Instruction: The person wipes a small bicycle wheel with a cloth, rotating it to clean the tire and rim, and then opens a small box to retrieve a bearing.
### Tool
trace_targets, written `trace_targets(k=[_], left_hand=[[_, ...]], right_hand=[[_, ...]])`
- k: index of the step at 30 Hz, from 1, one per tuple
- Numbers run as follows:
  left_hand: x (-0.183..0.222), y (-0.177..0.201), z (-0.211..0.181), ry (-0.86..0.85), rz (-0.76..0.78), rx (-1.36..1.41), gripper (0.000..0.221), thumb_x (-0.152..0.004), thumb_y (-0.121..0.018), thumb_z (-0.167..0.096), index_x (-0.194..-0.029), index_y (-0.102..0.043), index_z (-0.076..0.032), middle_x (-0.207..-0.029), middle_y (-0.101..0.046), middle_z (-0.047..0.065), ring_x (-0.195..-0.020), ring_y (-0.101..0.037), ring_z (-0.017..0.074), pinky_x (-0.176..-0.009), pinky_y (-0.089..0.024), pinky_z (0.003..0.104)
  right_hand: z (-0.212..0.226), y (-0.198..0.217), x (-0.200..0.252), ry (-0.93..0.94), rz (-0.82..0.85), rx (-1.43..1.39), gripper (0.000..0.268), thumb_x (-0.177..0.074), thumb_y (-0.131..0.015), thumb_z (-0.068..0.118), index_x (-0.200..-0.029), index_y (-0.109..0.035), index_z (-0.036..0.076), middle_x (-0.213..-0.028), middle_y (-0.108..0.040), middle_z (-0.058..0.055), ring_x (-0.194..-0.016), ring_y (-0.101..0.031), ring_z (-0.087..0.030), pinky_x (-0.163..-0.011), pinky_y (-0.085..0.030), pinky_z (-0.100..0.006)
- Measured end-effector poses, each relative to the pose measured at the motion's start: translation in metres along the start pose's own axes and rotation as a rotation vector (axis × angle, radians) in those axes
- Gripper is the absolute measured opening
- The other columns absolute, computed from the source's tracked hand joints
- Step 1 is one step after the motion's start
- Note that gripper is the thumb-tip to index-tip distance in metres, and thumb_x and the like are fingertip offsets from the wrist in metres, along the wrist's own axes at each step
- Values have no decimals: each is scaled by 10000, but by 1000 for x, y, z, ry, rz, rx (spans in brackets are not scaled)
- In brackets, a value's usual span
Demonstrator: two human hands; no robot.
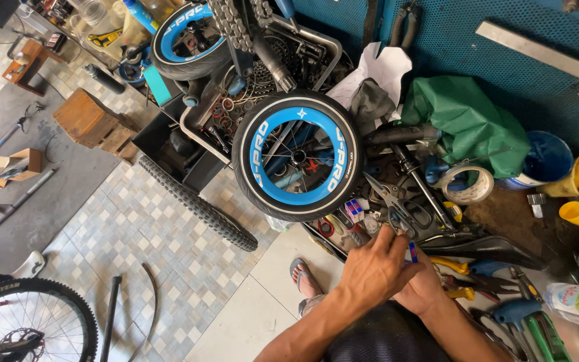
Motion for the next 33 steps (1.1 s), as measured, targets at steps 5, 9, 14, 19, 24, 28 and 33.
trace_targets(k=[5,9,14,19,24,28,33], left_hand=[[2,1,12,57,-18,-7,467,-936,-725,-397,-1159,-612,-2,-1105,-576,181,-655,-687,344,-554,-564,440],[3,3,12,27,-16,19,503,-951,-721,-431,-1221,-604,-23,-1162,-597,163,-712,-694,342,-565,-566,431],[8,4,6,-131,-11,140,522,-938,-724,-415,-1282,-562,-58,-1281,-634,141,-847,-716,336,-654,-583,415],[13,-8,15,-75,135,120,522,-913,-768,-387,-1231,-533,-47,-1132,-637,154,-811,-702,361,-633,-563,443],[15,3,20,-61,66,76,449,-932,-763,-333,-1246,-575,-73,-1236,-653,113,-854,-717,339,-650,-573,430],[19,24,43,36,-35,164,568,-822,-790,-324,-1324,-632,-110,-1346,-606,180,-940,-716,353,-719,-597,421],[67,107,175,692,-821,130,813,-826,-817,-390,-1471,-508,-4,-1283,-634,209,-1105,-643,318,-931,-516,379]], right_hand=[[4,30,-1,69,-144,157,319,-1049,-434,230,-1273,-600,75,-1192,-674,-87,-1096,-657,-207,-928,-549,-375],[10,37,-8,86,-67,105,274,-1073,-468,234,-1237,-600,59,-1157,-683,-79,-1055,-679,-196,-911,-568,-348],[8,26,-9,29,-83,145,264,-1061,-515,336,-1108,-644,111,-1025,-711,-60,-961,-699,-195,-849,-574,-378],[2,2,-6,-59,-258,160,431,-989,-533,555,-954,-670,148,-895,-718,-39,-842,-698,-183,-742,-577,-363],[-3,-14,-8,-59,-203,156,438,-997,-511,529,-949,-650,117,-866,-690,-26,-807,-672,-147,-716,-559,-309],[7,-33,-25,-44,118,157,392,-1123,-564,417,-873,-577,116,-734,-555,-22,-643,-557,-139,-553,-491,-282],[38,-35,-33,-108,115,-69,357,-1071,-604,364,-838,-551,98,-709,-453,4,-606,-445,-115,-422,-344,-236]])
Point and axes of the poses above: each hand's wrist, its own x-axis away from the middle knuckle, its own y-axis out of the back of the hand, z = x × y, the point moved 7 cm from there along -x, towards the middle knuckle
